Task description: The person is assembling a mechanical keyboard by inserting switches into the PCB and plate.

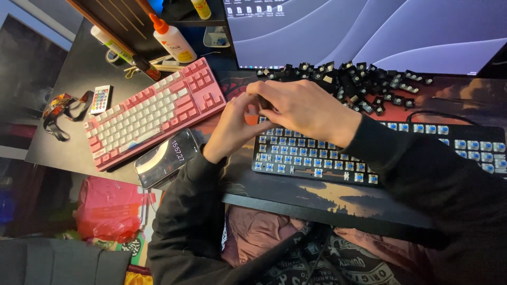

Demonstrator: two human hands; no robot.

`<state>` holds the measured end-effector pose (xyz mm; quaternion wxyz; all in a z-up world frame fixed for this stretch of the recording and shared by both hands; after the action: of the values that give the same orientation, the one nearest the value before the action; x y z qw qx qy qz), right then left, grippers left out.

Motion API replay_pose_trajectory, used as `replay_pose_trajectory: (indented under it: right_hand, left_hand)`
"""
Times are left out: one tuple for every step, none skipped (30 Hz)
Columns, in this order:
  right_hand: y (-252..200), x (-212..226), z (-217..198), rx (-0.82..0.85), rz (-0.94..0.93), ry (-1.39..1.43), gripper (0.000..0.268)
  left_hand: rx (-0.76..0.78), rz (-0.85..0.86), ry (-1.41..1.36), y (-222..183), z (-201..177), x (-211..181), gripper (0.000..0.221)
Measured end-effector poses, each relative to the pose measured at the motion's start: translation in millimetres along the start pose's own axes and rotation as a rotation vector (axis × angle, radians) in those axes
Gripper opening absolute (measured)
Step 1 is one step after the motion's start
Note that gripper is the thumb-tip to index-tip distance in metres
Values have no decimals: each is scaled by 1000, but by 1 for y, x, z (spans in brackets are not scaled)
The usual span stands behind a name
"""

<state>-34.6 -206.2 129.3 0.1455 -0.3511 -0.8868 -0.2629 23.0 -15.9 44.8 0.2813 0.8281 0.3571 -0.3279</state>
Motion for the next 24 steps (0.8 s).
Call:
replay_pose_trajectory:
  right_hand:
    - [0, 0, 1, -1, 0, 0, 30]
    - [0, 0, 3, 3, -3, -97, 29]
    - [0, 1, 5, 9, -7, -193, 28]
    - [0, 1, 6, 10, -8, -192, 28]
    - [0, 3, 3, -46, -38, -244, 27]
    - [0, 5, 1, -102, -69, -295, 29]
    - [0, 6, -3, -98, -74, -293, 29]
    - [0, 9, -9, -124, -136, -172, 28]
    - [1, 12, -14, -148, -197, -50, 28]
    - [2, 4, -12, -144, -202, -47, 28]
    - [1, -7, -10, -186, -172, 154, 26]
    - [1, -18, -9, -225, -140, 355, 25]
    - [1, -13, -12, -222, -141, 356, 25]
    - [2, -11, -16, -251, -99, 426, 19]
    - [2, -8, -20, -279, -56, 494, 17]
    - [1, -12, -14, -276, -55, 495, 17]
    - [-2, -18, -8, -282, -10, 449, 19]
    - [-4, -24, -3, -287, 35, 403, 25]
    - [-2, -22, 1, -290, 34, 398, 25]
    - [0, -20, 6, -278, 21, 623, 30]
    - [2, -18, 10, -266, 8, 844, 36]
    - [2, -32, 27, -272, 6, 836, 36]
    - [2, -46, 42, -350, -38, 907, 31]
    - [1, -61, 57, -427, -84, 977, 26]
  left_hand:
    - [0, 1, 1, 1, 2, -2, 37]
    - [-45, 5, -75, 1, 1, -3, 36]
    - [-91, 8, -151, 0, 1, -4, 35]
    - [-93, 7, -151, 1, 6, 4, 35]
    - [-108, -3, -196, 2, 10, 12, 28]
    - [-123, -13, -241, 3, 15, 20, 22]
    - [-129, -16, -241, 4, 14, 14, 22]
    - [-111, -17, -219, 5, 15, 7, 20]
    - [-92, -19, -195, 6, 14, 1, 20]
    - [-98, -22, -195, 7, 14, 2, 20]
    - [-74, -7, -211, 7, 16, 2, 10]
    - [-51, 8, -227, 7, 18, 2, 7]
    - [-53, 6, -228, 6, 13, -3, 7]
    - [0, 19, -244, 5, 9, -10, 19]
    - [53, 31, -262, 5, 6, -17, 32]
    - [51, 30, -264, 3, 0, -23, 32]
    - [132, 53, -288, 2, -3, -30, 52]
    - [212, 75, -312, 1, -6, -38, 72]
    - [213, 80, -310, 0, -4, -29, 72]
    - [213, 39, -308, -1, -2, -19, 84]
    - [215, 1, -306, 1, 0, -9, 100]
    - [218, 10, -304, 2, 4, -2, 100]
    - [176, -6, -367, 5, 7, 8, 84]
    - [134, -22, -430, 8, 10, 17, 74]
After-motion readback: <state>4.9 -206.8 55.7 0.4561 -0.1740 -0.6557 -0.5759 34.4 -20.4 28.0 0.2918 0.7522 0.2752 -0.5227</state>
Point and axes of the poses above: each hand's wrist, its own y-axis towards the middle knuckle, its own z-axis out of the palm, x = y × z, the point moved 4 cm from there along y, towards the middle knuckle, and after that the axes turned 7 degrees about -z, right-handed, at the moved point
